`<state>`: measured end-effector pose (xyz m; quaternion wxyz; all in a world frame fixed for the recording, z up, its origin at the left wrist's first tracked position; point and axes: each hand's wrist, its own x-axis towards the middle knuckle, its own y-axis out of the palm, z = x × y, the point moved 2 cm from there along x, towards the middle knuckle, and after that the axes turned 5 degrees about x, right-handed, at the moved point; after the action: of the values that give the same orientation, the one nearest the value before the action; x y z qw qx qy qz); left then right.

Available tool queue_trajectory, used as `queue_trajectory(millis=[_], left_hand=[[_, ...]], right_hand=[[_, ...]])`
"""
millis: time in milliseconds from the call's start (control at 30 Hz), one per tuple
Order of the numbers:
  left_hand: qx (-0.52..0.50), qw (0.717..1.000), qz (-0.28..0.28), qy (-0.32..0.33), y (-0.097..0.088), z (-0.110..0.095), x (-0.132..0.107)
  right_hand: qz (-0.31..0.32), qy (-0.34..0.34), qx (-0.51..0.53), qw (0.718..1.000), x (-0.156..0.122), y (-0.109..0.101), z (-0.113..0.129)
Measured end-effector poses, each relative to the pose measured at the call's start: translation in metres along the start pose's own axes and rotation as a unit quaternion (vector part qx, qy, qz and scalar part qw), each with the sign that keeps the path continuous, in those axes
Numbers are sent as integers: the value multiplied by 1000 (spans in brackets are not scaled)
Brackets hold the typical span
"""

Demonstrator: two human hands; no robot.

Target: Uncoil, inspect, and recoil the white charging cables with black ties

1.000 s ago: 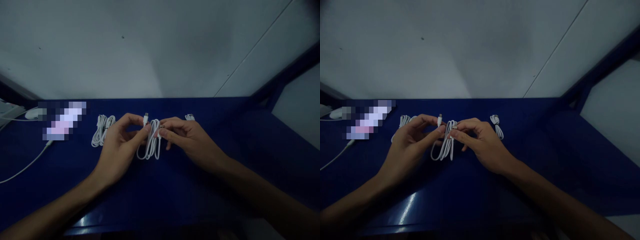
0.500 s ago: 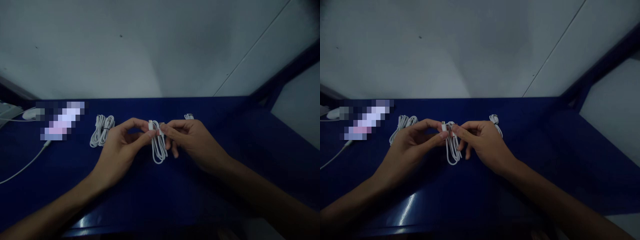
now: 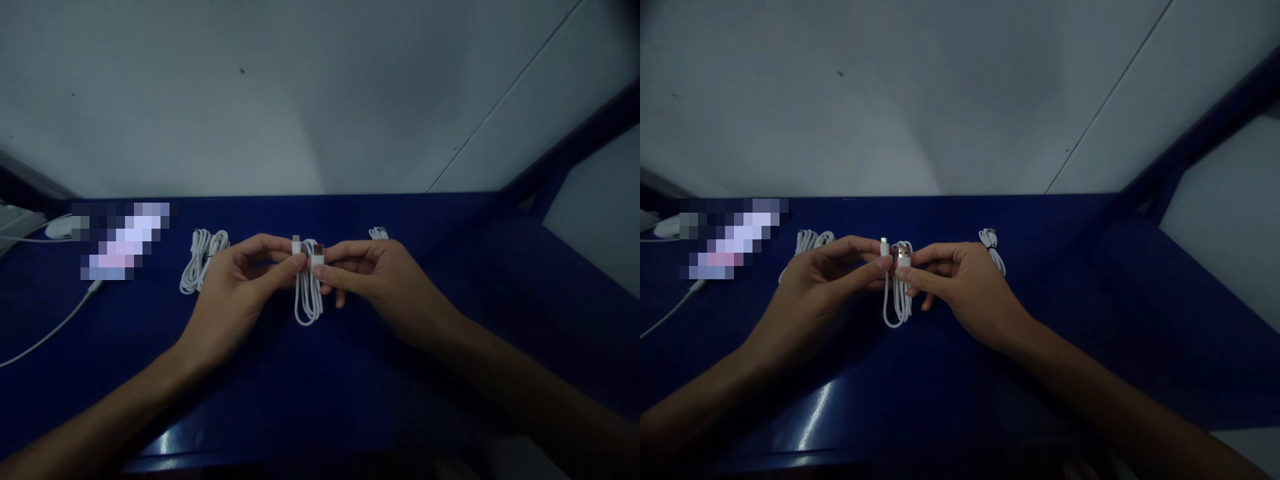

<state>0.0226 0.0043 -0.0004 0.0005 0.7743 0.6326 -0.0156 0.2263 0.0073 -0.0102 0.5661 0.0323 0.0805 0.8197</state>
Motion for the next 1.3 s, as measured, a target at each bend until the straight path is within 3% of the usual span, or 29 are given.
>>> queue_trajectory(millis=[433,1300], left_hand=[[6,1000,3,2,-1,-1,0],[-13,999,24,-22,-3,2,1]], right_hand=[[-33,0,8,999,0,4,1],[-14,40,109,993,1,5,-7]])
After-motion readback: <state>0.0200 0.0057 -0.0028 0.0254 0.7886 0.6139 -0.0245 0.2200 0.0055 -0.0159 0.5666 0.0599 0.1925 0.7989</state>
